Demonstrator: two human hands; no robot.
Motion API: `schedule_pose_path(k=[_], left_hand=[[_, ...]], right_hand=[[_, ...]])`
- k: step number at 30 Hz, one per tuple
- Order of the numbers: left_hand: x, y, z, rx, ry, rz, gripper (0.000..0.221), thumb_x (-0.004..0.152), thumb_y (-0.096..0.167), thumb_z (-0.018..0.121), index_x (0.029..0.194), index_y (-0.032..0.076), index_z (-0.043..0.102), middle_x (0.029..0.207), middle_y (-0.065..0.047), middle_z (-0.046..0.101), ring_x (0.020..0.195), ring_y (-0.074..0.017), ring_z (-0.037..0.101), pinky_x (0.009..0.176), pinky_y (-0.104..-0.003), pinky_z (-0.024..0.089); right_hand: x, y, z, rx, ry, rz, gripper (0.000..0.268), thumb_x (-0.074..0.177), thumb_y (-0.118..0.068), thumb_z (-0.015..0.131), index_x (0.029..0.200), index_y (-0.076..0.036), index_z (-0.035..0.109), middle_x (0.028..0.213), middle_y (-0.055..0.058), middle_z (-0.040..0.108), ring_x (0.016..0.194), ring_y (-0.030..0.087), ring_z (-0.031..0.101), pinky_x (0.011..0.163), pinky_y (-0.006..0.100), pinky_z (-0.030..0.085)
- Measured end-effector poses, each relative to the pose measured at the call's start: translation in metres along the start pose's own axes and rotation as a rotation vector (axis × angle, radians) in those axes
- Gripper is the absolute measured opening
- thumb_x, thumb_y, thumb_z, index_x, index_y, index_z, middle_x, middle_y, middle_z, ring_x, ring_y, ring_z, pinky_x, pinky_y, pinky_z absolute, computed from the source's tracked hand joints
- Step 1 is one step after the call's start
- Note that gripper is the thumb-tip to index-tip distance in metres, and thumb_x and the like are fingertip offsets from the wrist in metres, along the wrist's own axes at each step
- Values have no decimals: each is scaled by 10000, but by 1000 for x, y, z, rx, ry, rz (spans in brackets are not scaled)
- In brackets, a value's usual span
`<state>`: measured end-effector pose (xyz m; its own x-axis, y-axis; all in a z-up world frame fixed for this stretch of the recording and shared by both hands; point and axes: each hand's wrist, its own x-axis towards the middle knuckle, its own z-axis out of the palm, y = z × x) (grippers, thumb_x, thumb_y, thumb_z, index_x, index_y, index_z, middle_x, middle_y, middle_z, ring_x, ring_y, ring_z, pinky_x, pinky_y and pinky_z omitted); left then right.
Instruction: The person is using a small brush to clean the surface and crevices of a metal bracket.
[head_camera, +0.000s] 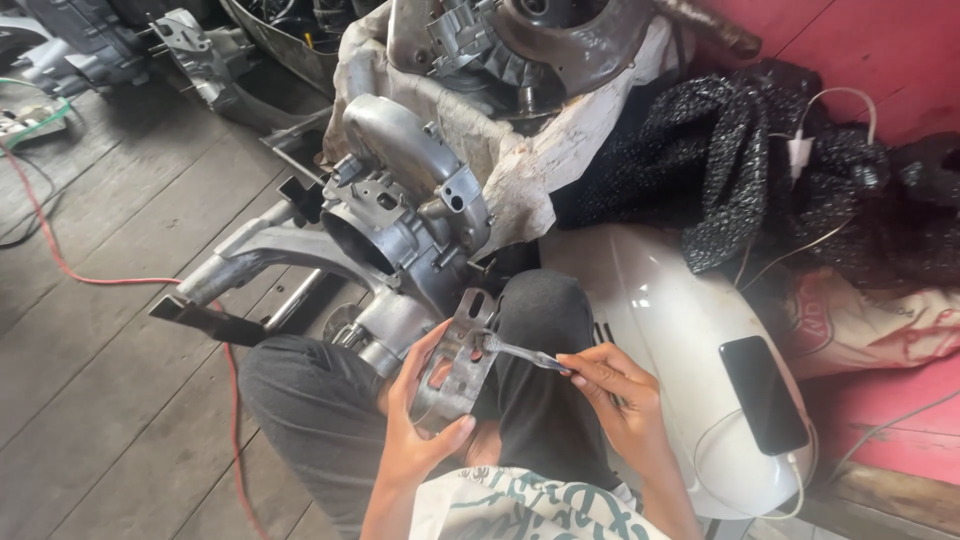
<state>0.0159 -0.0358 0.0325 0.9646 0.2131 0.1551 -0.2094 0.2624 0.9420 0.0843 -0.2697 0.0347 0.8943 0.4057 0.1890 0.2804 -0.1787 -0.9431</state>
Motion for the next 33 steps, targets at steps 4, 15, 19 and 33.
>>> schedule_pose_path(k=[4,15,19,33], left_hand=[[-3,0,-7,35,32,12,916,651,238,753,1464,-51,447,1321,-192,647,1192,-281,656,1082,-415,456],[-12,-1,-25,-6,68,-7,937,654,212,753,1491,-43,417,1357,-193,611,1224,-296,641,1125,-472,453],[-16,-3,-33,42,101,0,955,643,212,756,1498,-36,410,1386,-185,588,1233,-298,638,1116,-466,449],[-14,-5,-46,151,105,5,904,651,190,758,1485,2,463,1329,-127,616,1157,-221,604,1077,-406,426]], right_hand=[[2,-9,7,-59,-158,-67,310,808,74,703,1055,-78,814,925,51,722,675,123,606,566,233,455],[13,-14,23,-46,-149,-7,305,864,40,685,1128,-71,792,932,47,703,695,110,558,581,214,407],[11,-17,30,3,-309,-24,284,849,-10,713,1096,-105,816,924,40,742,673,102,574,552,215,413],[21,-19,34,-35,-312,-28,418,808,80,681,1141,-139,809,926,23,725,693,92,609,570,206,433]])
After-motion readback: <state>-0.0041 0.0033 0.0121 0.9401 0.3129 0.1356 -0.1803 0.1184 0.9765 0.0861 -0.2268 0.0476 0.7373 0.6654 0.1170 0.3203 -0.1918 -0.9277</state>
